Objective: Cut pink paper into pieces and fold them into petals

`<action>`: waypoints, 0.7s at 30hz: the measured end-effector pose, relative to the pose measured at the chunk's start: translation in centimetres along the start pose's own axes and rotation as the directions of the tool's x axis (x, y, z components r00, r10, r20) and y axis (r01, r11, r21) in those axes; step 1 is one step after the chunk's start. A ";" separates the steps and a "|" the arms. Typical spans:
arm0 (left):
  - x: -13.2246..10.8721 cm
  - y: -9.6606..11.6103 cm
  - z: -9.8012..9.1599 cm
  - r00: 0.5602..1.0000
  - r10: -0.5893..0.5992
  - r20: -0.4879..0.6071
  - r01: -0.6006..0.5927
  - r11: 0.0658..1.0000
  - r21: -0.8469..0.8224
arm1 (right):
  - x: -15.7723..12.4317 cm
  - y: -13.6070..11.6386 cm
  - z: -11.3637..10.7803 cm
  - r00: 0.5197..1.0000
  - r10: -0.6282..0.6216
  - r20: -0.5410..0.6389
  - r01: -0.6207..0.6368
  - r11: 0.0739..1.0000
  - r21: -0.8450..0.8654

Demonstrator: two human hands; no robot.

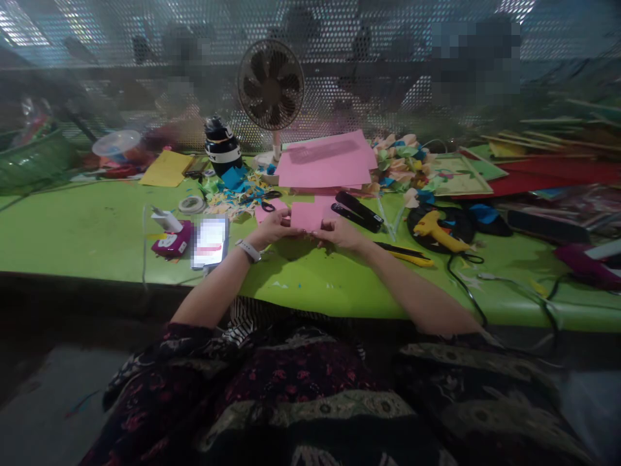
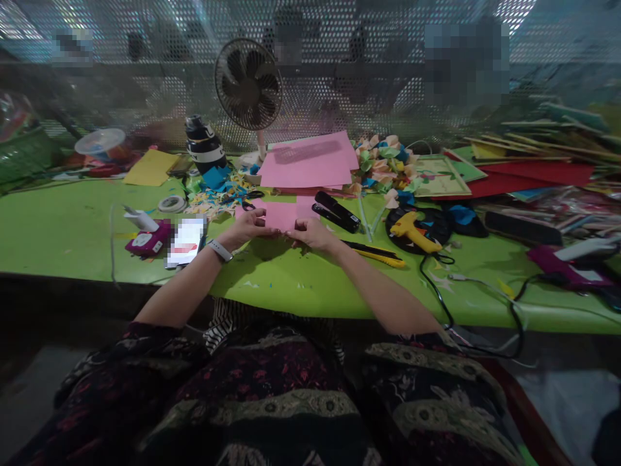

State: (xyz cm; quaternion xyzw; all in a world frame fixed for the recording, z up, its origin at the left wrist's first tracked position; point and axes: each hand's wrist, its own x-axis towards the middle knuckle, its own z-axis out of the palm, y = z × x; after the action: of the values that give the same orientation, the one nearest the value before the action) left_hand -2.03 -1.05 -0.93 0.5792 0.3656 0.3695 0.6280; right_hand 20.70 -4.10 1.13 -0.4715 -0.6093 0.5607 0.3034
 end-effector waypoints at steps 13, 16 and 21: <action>0.2 -0.2 -0.1 0.999 -0.017 -0.028 0.016 0.999 -0.033 | 0.6 0.4 -1.1 0.994 0.046 0.095 -0.041 0.998 -0.054; 0.4 -0.7 0.1 0.999 0.007 -0.046 -0.008 1.000 -0.027 | 0.2 0.5 -0.7 0.996 0.041 0.077 -0.037 0.998 -0.045; 0.7 -1.3 0.2 0.998 0.034 -0.050 -0.036 0.999 -0.039 | -0.2 0.5 -0.1 0.997 0.013 0.071 -0.010 0.999 -0.049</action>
State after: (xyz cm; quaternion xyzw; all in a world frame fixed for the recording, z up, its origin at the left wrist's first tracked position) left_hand -1.48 -0.65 -2.25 0.5639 0.3632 0.4018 0.6234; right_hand 21.01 -4.23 0.67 -0.4620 -0.6306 0.5638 0.2666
